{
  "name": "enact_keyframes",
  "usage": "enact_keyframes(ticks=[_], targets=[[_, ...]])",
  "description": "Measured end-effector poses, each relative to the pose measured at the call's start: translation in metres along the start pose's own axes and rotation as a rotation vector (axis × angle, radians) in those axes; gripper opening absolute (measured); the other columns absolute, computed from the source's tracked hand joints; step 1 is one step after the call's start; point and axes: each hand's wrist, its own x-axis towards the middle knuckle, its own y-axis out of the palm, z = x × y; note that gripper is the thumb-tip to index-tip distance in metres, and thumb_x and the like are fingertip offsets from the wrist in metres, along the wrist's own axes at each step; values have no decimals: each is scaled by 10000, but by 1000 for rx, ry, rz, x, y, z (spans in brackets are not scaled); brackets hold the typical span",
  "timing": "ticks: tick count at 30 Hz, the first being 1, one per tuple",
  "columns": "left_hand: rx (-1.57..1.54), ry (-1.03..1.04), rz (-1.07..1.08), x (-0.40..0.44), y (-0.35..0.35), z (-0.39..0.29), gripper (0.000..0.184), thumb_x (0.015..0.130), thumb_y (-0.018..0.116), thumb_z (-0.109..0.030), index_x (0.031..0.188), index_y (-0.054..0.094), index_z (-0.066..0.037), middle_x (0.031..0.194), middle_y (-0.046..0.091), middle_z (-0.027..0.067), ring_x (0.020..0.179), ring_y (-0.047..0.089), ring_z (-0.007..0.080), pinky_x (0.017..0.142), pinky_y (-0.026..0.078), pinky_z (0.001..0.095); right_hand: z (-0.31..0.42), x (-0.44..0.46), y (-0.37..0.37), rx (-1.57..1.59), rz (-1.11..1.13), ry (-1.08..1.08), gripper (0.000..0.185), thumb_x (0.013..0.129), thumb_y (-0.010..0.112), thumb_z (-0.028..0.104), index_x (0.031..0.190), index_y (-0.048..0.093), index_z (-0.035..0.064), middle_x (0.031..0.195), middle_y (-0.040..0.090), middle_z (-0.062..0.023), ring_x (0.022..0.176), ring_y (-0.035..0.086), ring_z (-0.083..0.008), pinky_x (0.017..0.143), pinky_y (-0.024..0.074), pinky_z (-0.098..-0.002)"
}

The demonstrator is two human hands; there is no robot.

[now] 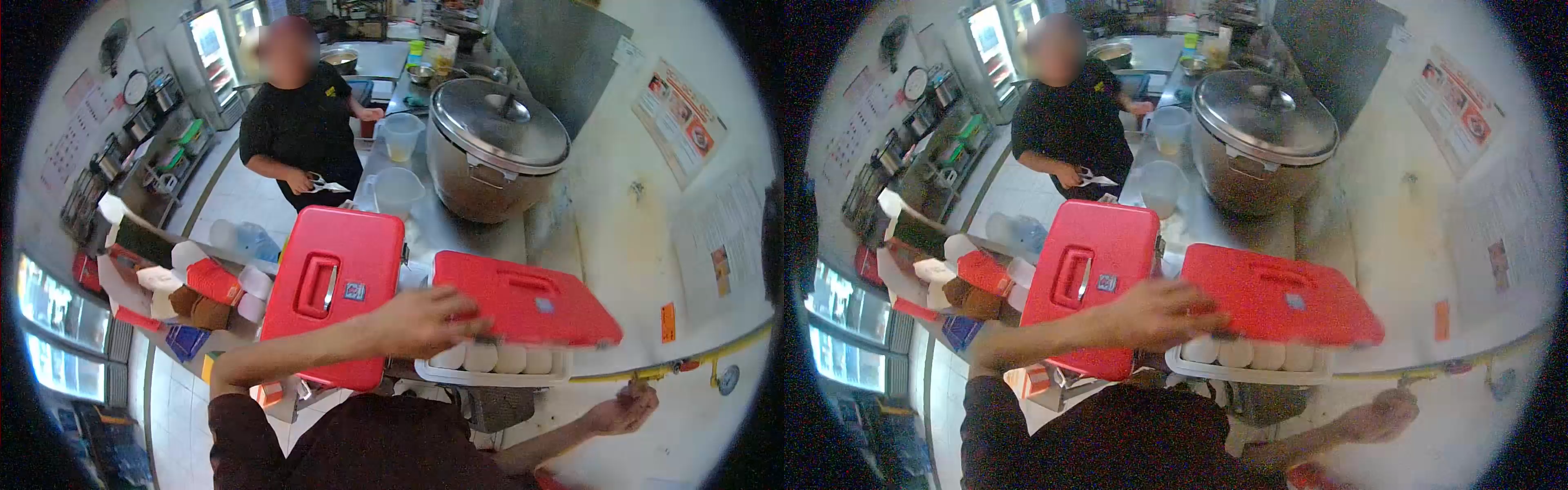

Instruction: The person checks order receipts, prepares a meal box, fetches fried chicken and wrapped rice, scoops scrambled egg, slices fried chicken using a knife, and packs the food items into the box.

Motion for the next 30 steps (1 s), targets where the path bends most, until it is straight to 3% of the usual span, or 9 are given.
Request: enact_keyframes(ticks=[3,6,10,13,18,20,23,24,30], targets=[[56,46,253,-44,43,-21,519,815,683,-227,1308,548,-140,1183,569,126,1128,550,313,957,475,448,-1,2,-6,-199,83,35,148,937,520,134,835,548,30,770,504,-41,604,380,-111,560,307,-259],[105,-155,137,-81,54,-29,562,810,696,-300,1321,533,-132,1227,554,116,1171,532,310,1031,390,531,-9,-19,-8,-227,177,194,129,925,479,67,823,547,29,698,463,-29,608,381,-106,565,314,-260],[498,-985,-153,-128,25,-70,743,759,734,-495,1354,510,-109,1371,459,164,1303,406,385,1103,187,643,0,-80,15,-174,302,384,138,868,543,146,821,567,18,655,474,-20,570,420,-110,543,354,-262],[504,-1203,-228,-157,39,-96,915,676,790,-527,1423,449,-122,1473,381,174,1394,302,377,1148,124,606,-6,-131,11,26,656,507,185,879,606,186,902,621,3,714,533,-15,604,476,-110,549,388,-269],[567,-1341,-475,-217,35,-98,869,750,778,-447,1438,412,-62,1506,338,199,1395,305,387,1146,229,521,84,-181,71,251,1416,814,373,800,757,164,1100,639,-25,966,681,-128,878,656,-212,799,526,-333],[455,-1436,-673,-256,35,-78,745,816,754,-360,1397,441,-14,1403,467,235,1301,456,353,1070,382,419,128,-194,96,136,1525,567,547,820,759,242,1241,556,-42,1144,638,-231,1029,638,-319,886,504,-409],[9,-1429,-880,-256,22,-75,784,770,784,-383,1348,459,35,1254,564,272,1203,517,399,1039,383,461,148,-240,103,47,1505,160,713,835,751,296,1364,425,-53,1267,545,-304,1135,573,-400,960,456,-468],[324,-1307,-853,-265,31,-67,761,767,797,-309,1348,456,44,1187,614,256,1101,596,372,958,451,445,159,-246,104,-37,1524,188,755,852,733,327,1387,369,-62,1294,500,-329,1188,525,-434,1004,419,-470],[-6,-1205,-763,-280,11,-88,990,671,874,-335,1429,348,25,1292,561,241,1210,547,330,1015,429,429,186,-245,120,99,1280,617,650,835,751,162,1348,406,-37,1251,545,-198,1165,543,-305,985,444,-401]])
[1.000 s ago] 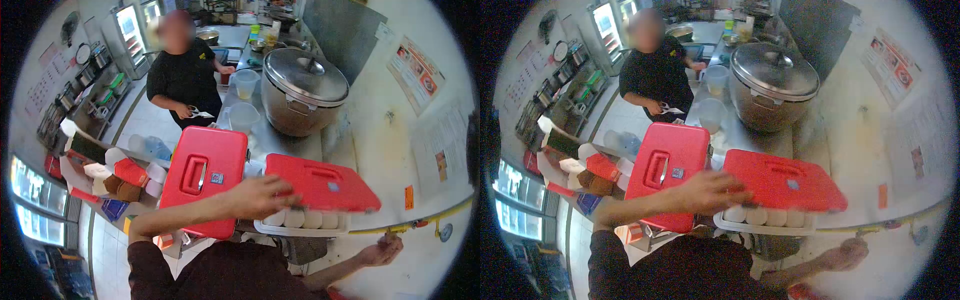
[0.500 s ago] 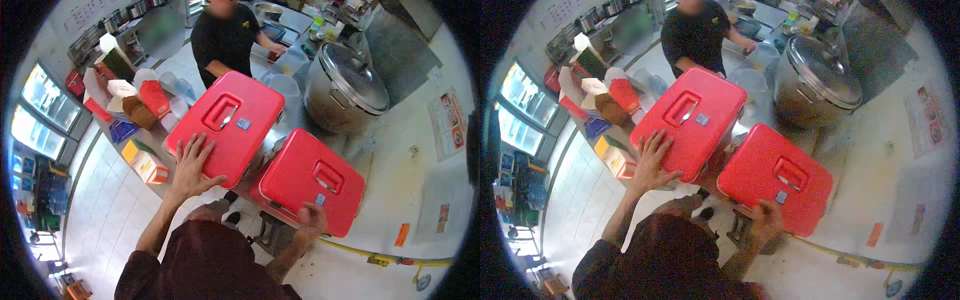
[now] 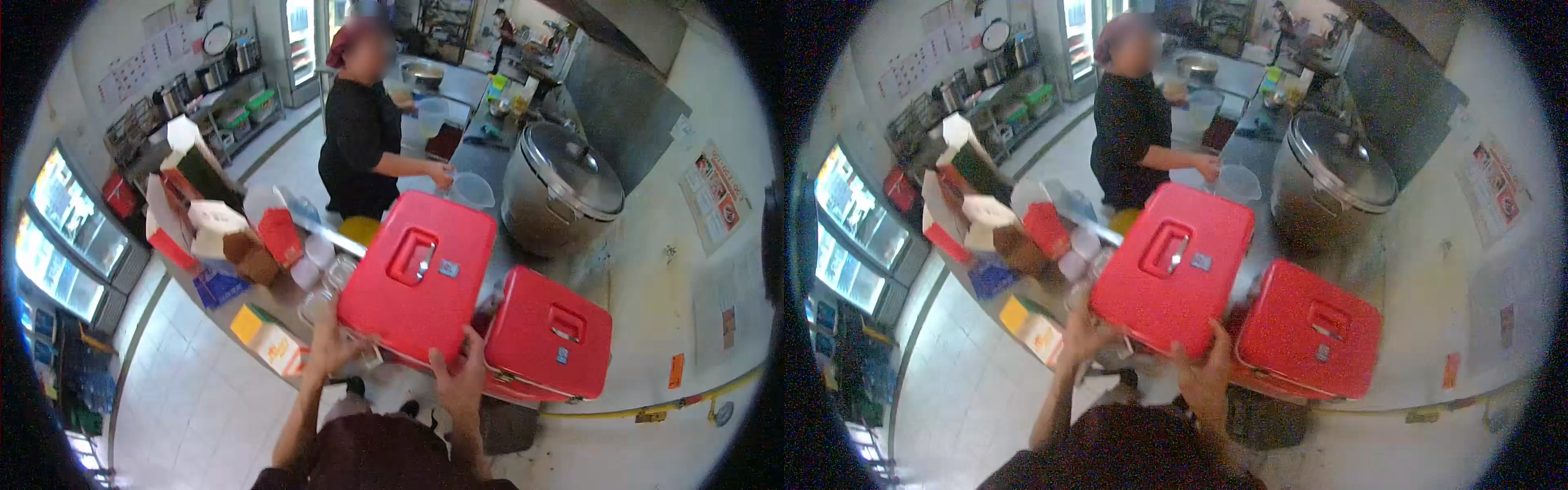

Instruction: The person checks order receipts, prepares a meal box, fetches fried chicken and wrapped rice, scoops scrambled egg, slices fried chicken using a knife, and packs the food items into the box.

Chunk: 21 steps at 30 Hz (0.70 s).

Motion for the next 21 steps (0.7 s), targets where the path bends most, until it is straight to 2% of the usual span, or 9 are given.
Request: enact_keyframes(ticks=[4,7,9,10,12,15,17,19,21], targets=[[56,78,176,13,-30,1,1060,672,877,-304,1476,264,12,1368,501,225,1259,516,312,1046,415,404,68,3,24,174,-93,-193,636,865,710,168,1376,384,-27,1336,472,-212,1251,481,-295,1005,432,-405],[-177,146,-78,21,-31,10,922,728,835,-279,1443,330,12,1388,481,205,1264,512,311,1041,423,419,118,24,31,40,90,-392,618,890,667,171,1396,368,-20,1382,426,-219,1302,436,-288,1015,425,-427],[-245,133,-97,29,-32,29,631,844,737,-226,1341,441,28,1295,549,186,1166,553,281,960,456,389,96,45,35,78,44,-345,597,891,655,147,1398,380,-8,1380,440,-195,1293,443,-272,1017,427,-423],[-306,29,-45,25,-38,38,569,872,712,-221,1315,460,32,1267,565,180,1134,561,269,936,461,380,72,56,34,46,-68,-301,582,887,656,118,1393,394,-2,1369,462,-173,1272,461,-259,1015,432,-406],[-445,-109,-43,23,-40,42,476,914,672,-208,1275,486,40,1211,592,170,1072,569,240,893,466,359,48,81,24,-57,-255,-217,459,870,619,-21,1313,496,-12,1253,566,-107,995,594,-192,890,495,-300],[-598,-186,-158,30,-48,31,403,949,635,-194,1242,500,49,1134,616,154,994,570,201,852,469,333,18,103,27,-154,-28,-4,460,813,718,151,1235,585,28,1169,637,-149,1097,607,-284,900,501,-369],[-585,-200,-172,33,-51,34,386,957,627,-194,1229,507,51,1094,621,142,957,570,190,848,472,330,8,123,46,-354,273,-137,432,821,718,159,1211,592,24,1061,645,-114,968,625,-207,825,527,-369],[-628,-188,-158,29,-46,42,360,952,631,-186,1201,519,49,1052,622,129,927,561,177,834,471,323,-44,159,79,-621,494,-448,452,766,722,212,1168,613,37,1067,655,-139,998,641,-254,788,535,-421],[-597,-152,-139,28,-43,48,337,943,637,-173,1177,528,44,1026,620,119,907,556,166,821,471,318,-55,202,113,-1138,776,-194,353,784,663,193,1110,644,58,1090,669,-158,1028,634,-323,780,528,-475]])
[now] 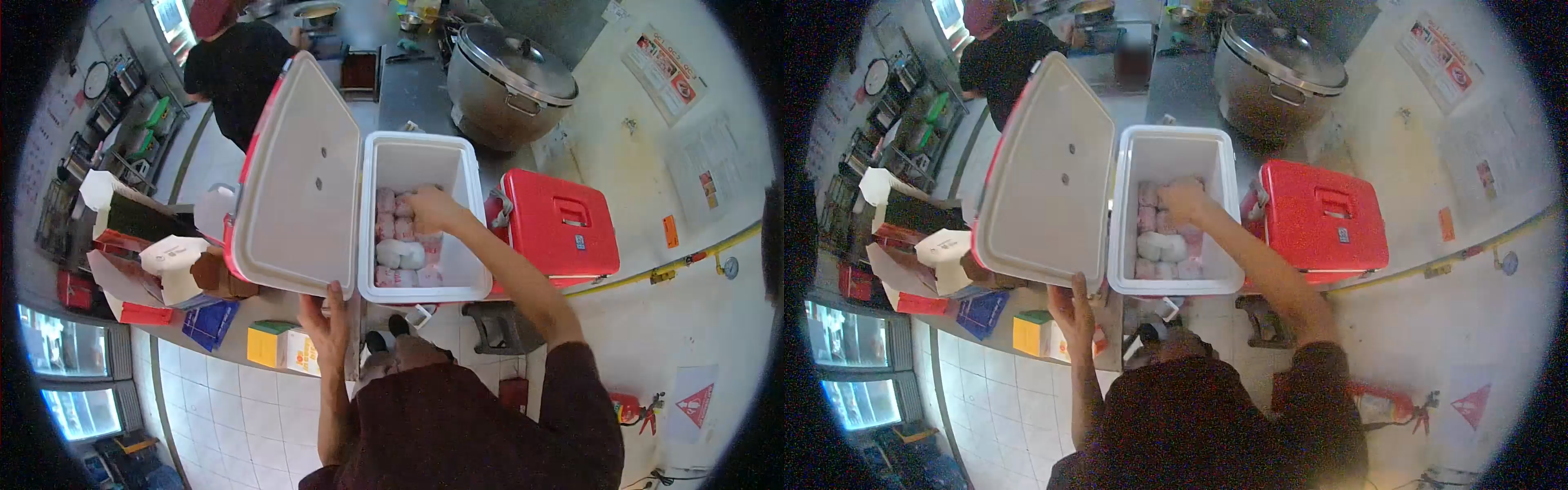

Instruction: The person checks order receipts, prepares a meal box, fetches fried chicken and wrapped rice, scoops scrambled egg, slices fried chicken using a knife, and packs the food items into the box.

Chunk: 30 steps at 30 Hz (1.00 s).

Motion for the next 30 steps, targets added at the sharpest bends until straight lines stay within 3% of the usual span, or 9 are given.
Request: enact_keyframes(ticks=[3,6,10,15,20,23,27,29,30], targets=[[128,3,5,-3,-7,3,283,907,650,-117,1129,546,24,1026,615,114,903,548,146,788,467,305,-44,77,81,-216,-207,-52,237,846,591,193,1051,675,105,989,694,-158,1021,634,-338,772,516,-489],[120,102,4,-17,-16,7,507,878,666,-88,1325,455,22,1177,592,134,1014,592,205,841,504,311,-81,132,149,-431,17,-41,222,897,533,242,1026,701,179,995,692,-121,1014,638,-304,751,516,-456],[131,-54,-129,-52,-48,10,524,868,659,-42,1348,457,14,1190,597,158,951,630,190,779,529,296,-78,113,136,-765,-272,-297,222,907,519,232,1011,713,203,996,706,-97,1052,633,-269,761,526,-427],[219,-113,-108,-81,-61,-15,308,868,638,-18,1169,593,26,1015,656,124,882,651,185,767,538,304,-97,142,166,-476,153,-188,215,820,619,212,1006,707,148,859,710,-93,937,678,-276,705,552,-406],[-41,-175,139,-75,-31,-41,292,856,669,-35,1133,619,43,971,683,123,937,652,195,830,526,328,-33,28,-48,-79,41,-140,532,601,822,331,998,663,15,873,703,-158,869,687,-344,753,551,-453],[-464,-139,206,-55,24,-53,600,826,723,-102,1346,451,22,1211,588,181,1085,611,293,901,529,422,-7,-53,-127,265,41,-314,751,592,863,460,1158,601,42,1028,684,-179,910,677,-341,795,546,-440],[-775,-239,231,-35,78,-88,864,754,764,-227,1449,290,-28,1284,546,163,1052,625,329,827,574,464,-20,-59,-133,750,22,-505,776,659,806,505,1244,553,62,1096,676,-188,968,667,-335,827,530,-429],[-782,-402,355,-40,58,-60,854,723,765,-230,1430,330,-28,1320,506,199,1136,578,358,902,535,509,-40,-14,-94,389,-127,-380,781,655,838,491,1249,557,71,1130,656,-174,997,652,-318,812,543,-436],[-779,-484,418,-41,50,-51,850,707,766,-231,1420,349,-28,1338,486,217,1178,555,372,940,515,532,-46,18,-61,198,56,-281,777,647,839,472,1249,559,68,1131,657,-170,991,653,-324,811,544,-441]])
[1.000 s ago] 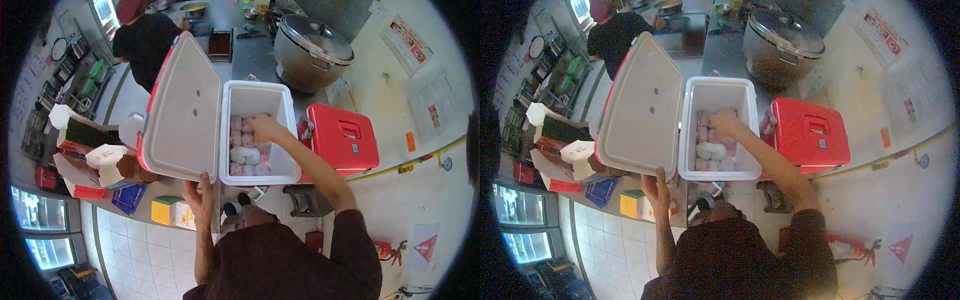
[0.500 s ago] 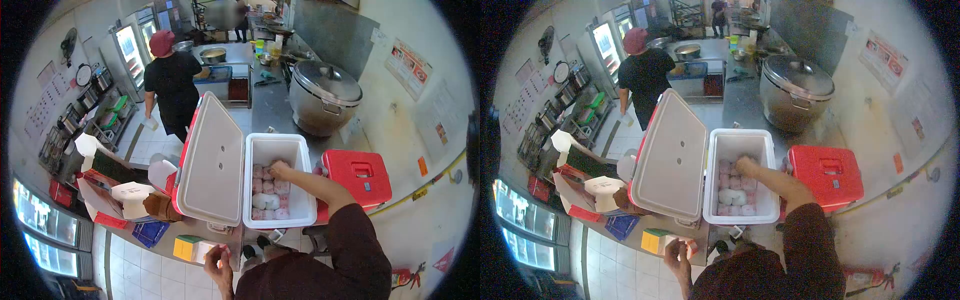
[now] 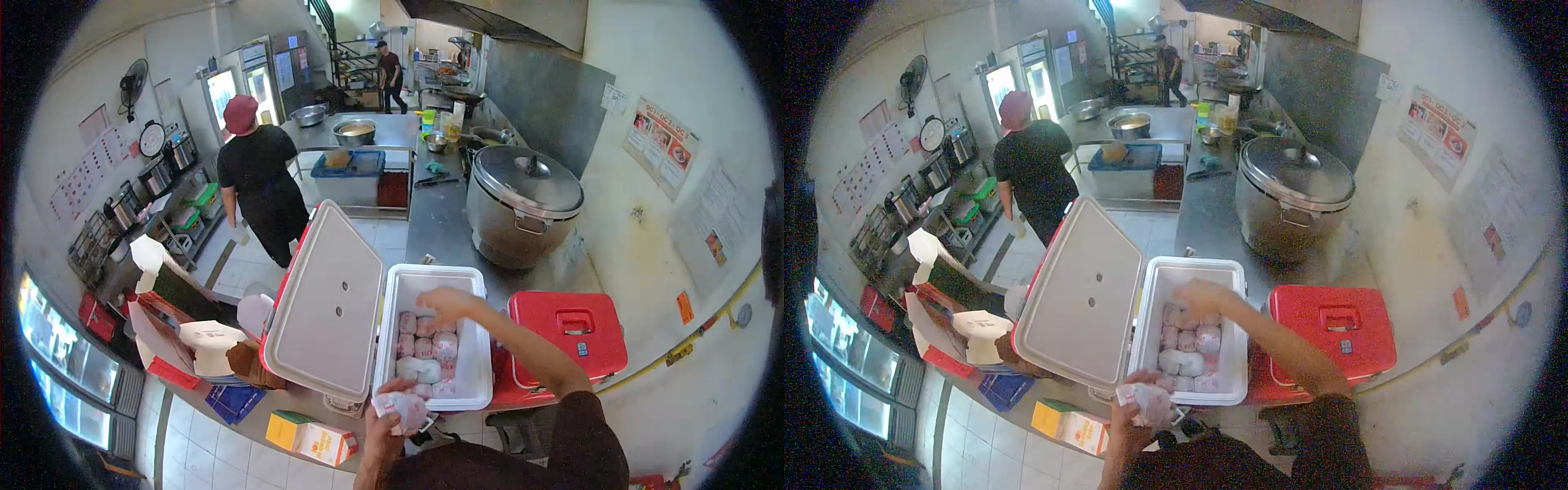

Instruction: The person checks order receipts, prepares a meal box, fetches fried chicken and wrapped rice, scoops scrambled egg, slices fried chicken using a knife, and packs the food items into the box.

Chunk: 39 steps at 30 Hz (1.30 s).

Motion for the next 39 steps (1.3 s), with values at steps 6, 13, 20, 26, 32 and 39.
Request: enact_keyframes(ticks=[6,13,20,26,32,39], targets=[[-107,-23,79,-31,-8,7,944,642,754,-293,1450,320,-70,1349,474,246,1118,581,398,921,520,529,-65,84,169,-457,472,133,678,590,861,378,1171,652,97,1145,674,-121,1007,656,-294,813,544,-438],[-56,416,-300,-92,-52,8,990,613,716,-313,1481,283,-110,1385,417,248,1039,596,348,858,548,465,-62,100,195,-706,478,14,496,568,829,391,987,749,137,1048,715,-83,967,677,-254,791,563,-420],[-53,640,-293,-77,-49,-37,1161,582,796,-218,1544,149,-170,1509,307,170,1047,622,428,821,572,499,35,8,11,-30,143,25,733,596,854,385,1211,620,62,1080,675,-145,980,653,-277,784,542,-383],[112,555,-159,-21,-28,-70,1135,576,772,-244,1539,178,-158,1501,326,122,1230,512,382,968,485,592,41,-131,-31,1343,-151,-474,842,660,881,208,1365,447,56,1087,603,-94,943,603,-173,740,524,-313],[149,570,-147,-7,13,-56,1158,529,775,-236,1527,199,-125,1479,337,118,1324,429,377,1044,394,652,-3,-181,98,1768,-510,-478,576,695,806,331,1116,578,10,1092,599,-178,812,649,-276,562,561,-354],[142,486,-283,-20,30,-25,1128,523,776,-195,1503,237,-47,1451,377,177,1314,442,405,1096,365,565,13,-163,105,1623,-542,65,641,814,718,352,1282,484,-18,1181,576,-248,1056,600,-332,713,556,-395]])
